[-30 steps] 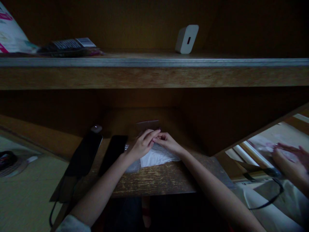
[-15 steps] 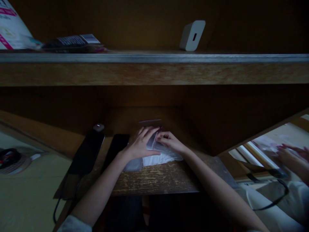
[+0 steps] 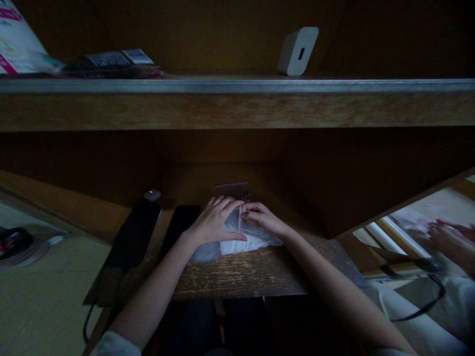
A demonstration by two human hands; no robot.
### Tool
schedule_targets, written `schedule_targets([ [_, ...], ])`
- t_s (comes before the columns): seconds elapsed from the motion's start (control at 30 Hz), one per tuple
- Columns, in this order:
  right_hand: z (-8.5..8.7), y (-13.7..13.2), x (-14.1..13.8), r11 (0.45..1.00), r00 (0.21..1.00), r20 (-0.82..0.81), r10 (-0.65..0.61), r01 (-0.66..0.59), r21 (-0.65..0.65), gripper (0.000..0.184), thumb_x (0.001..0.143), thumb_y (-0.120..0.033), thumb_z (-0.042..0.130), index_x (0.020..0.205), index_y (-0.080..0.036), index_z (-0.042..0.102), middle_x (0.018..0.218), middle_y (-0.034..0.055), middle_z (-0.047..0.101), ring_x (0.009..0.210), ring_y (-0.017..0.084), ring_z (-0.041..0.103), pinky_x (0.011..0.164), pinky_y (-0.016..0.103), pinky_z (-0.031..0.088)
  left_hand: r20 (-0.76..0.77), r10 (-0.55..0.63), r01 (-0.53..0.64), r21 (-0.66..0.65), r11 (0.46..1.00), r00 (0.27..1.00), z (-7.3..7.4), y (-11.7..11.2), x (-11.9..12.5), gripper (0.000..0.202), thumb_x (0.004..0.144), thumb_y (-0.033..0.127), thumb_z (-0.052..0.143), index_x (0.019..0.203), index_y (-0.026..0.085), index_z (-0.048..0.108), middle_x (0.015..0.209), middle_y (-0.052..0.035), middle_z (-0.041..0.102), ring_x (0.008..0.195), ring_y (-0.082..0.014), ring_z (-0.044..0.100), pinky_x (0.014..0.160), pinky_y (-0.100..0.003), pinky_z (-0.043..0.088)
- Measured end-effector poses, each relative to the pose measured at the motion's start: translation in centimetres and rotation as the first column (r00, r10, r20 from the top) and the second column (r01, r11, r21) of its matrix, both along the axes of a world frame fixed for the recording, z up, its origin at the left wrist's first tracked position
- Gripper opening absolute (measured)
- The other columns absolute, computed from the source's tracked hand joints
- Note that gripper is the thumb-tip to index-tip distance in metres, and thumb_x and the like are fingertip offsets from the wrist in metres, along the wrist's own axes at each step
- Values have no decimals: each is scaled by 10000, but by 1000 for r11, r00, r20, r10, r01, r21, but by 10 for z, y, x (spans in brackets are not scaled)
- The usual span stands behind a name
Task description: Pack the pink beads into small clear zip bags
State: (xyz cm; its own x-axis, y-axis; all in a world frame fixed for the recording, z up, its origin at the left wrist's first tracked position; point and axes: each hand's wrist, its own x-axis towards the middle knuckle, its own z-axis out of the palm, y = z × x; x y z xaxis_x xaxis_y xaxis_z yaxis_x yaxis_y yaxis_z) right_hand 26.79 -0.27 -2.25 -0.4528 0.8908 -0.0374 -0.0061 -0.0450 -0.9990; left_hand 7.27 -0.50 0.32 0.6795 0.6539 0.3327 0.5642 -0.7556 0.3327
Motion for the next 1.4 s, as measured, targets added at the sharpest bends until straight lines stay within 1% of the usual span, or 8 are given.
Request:
schedule_targets([
  [0.27,5,-2,-6,991,992,-22,-128,127,-52,117,723,-277,620,751,-164,607,504,-77,381,419,51,268,394,197,174,43,87,-88,9,996,995,-3,4,2,692,631,629,681,1153,213,502,1154,-69,611,1049,-264,538,916,-419,388],
  [0.37,6,-1,-7,963,955,-165,-247,223,-152,150,726,-257,626,847,-177,587,512,-83,378,411,52,289,377,184,174,72,140,-143,35,989,987,-7,5,2,704,618,624,695,1154,208,511,1160,-70,616,1058,-267,536,907,-410,391],
  [0.53,12,3,-1,878,806,-422,-414,231,-420,338,736,-133,556,1058,-217,496,801,10,616,707,120,610,589,216,473,71,186,-191,67,979,980,-14,5,4,670,646,627,671,1151,212,523,1166,-78,612,1069,-272,540,926,-423,385],
  [0.7,16,4,-2,876,792,-507,-340,72,-476,262,885,-284,437,1146,-262,425,1008,68,639,966,149,627,873,314,476,60,247,-251,86,964,967,-19,4,8,652,672,638,640,1139,196,532,1133,-93,614,1055,-279,548,931,-441,395],
  [0.9,10,1,-7,907,817,-522,-245,3,-421,305,927,-448,353,1194,-312,412,1032,42,630,973,137,613,957,334,420,-16,311,-307,105,946,950,-22,3,11,678,675,664,614,1143,179,532,1154,-110,604,1068,-295,544,938,-463,392],
  [1.1,5,-3,-12,940,894,-424,-149,-5,-341,534,875,-611,343,1332,-335,364,1237,66,557,1114,182,541,1025,393,352,-119,321,-306,131,943,939,-24,-1,14,708,696,667,588,1195,171,508,1182,-121,599,1104,-317,525,973,-499,349],
  [1.3,7,-11,-20,958,936,-338,-96,-5,-286,766,835,-672,361,1461,-334,78,1468,64,342,1350,154,307,1132,394,150,-133,315,-302,109,947,940,-20,-3,16,691,699,650,600,1183,165,513,1180,-120,600,1107,-309,526,970,-477,355],
  [1.4,7,-12,-18,961,929,-354,-104,2,-277,807,857,-639,365,1464,-319,-59,1505,85,268,1360,149,294,1128,403,161,-113,323,-314,89,945,940,-18,-2,16,677,699,650,601,1164,163,526,1159,-119,605,1083,-301,540,966,-474,361],
])
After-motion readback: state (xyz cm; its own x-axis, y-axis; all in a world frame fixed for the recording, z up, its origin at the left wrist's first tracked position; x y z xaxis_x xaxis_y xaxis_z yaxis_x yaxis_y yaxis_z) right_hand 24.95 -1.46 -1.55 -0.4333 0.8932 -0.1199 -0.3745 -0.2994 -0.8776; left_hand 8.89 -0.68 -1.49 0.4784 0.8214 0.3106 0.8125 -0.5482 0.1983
